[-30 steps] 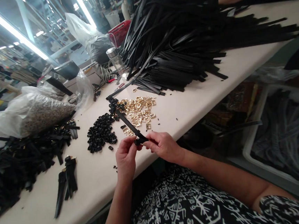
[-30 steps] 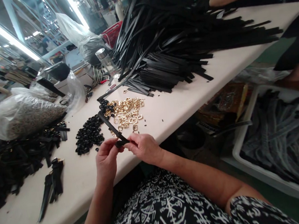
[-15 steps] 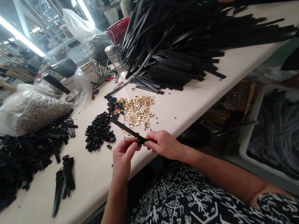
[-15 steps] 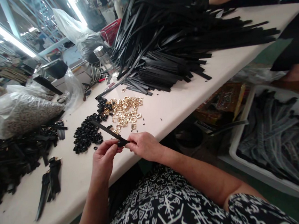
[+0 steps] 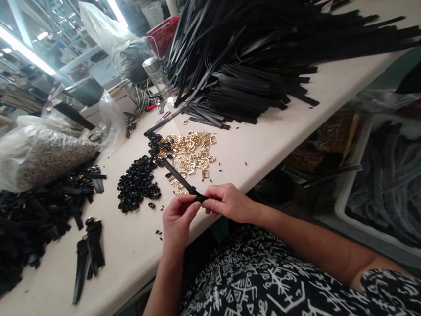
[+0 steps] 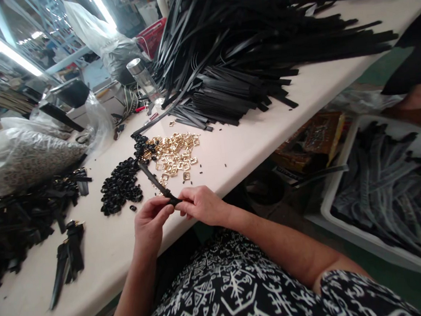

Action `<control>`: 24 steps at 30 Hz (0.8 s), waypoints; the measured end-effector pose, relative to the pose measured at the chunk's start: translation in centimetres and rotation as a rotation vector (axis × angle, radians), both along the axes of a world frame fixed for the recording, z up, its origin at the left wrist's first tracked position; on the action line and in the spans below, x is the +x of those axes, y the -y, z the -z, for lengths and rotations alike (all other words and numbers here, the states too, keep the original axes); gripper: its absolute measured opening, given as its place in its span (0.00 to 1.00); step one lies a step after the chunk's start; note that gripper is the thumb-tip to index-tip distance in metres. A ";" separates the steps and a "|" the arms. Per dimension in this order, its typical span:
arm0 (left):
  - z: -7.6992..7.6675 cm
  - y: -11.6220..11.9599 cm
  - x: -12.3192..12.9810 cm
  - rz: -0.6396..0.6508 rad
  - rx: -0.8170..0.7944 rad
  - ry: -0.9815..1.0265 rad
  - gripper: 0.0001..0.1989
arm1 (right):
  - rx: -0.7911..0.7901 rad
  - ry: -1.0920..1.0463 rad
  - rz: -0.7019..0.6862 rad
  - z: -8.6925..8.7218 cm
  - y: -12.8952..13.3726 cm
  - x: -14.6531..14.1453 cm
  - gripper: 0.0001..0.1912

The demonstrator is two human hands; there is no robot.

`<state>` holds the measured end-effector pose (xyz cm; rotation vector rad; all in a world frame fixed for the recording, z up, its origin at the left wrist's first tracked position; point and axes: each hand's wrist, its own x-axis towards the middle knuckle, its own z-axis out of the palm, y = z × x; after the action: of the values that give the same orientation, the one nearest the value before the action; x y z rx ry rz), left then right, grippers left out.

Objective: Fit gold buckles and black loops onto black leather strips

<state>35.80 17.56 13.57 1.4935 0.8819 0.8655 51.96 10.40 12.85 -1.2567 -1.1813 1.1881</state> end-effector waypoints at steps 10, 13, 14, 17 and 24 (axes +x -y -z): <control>0.4 0.5 0.1 0.000 0.108 -0.175 0.05 | 0.112 0.151 -0.095 0.0 0.2 0.2 0.08; 0.2 0.7 0.0 0.062 0.120 -0.190 0.06 | 0.005 -0.033 -0.005 0.1 0.0 -0.1 0.09; 0.2 0.8 0.1 0.075 0.089 -0.165 0.07 | -0.012 -0.095 0.025 0.2 -0.1 -0.2 0.10; 0.5 0.8 0.1 0.028 -0.121 0.011 0.09 | -0.014 -0.187 0.060 0.1 -0.3 -0.4 0.12; 1.0 -0.3 0.3 -0.111 -0.437 0.273 0.18 | -0.056 -0.128 0.037 -0.1 0.0 -0.6 0.07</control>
<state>36.15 17.86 12.60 0.9324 0.8862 0.8662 51.35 10.42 12.93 -1.2205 -1.0338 1.2628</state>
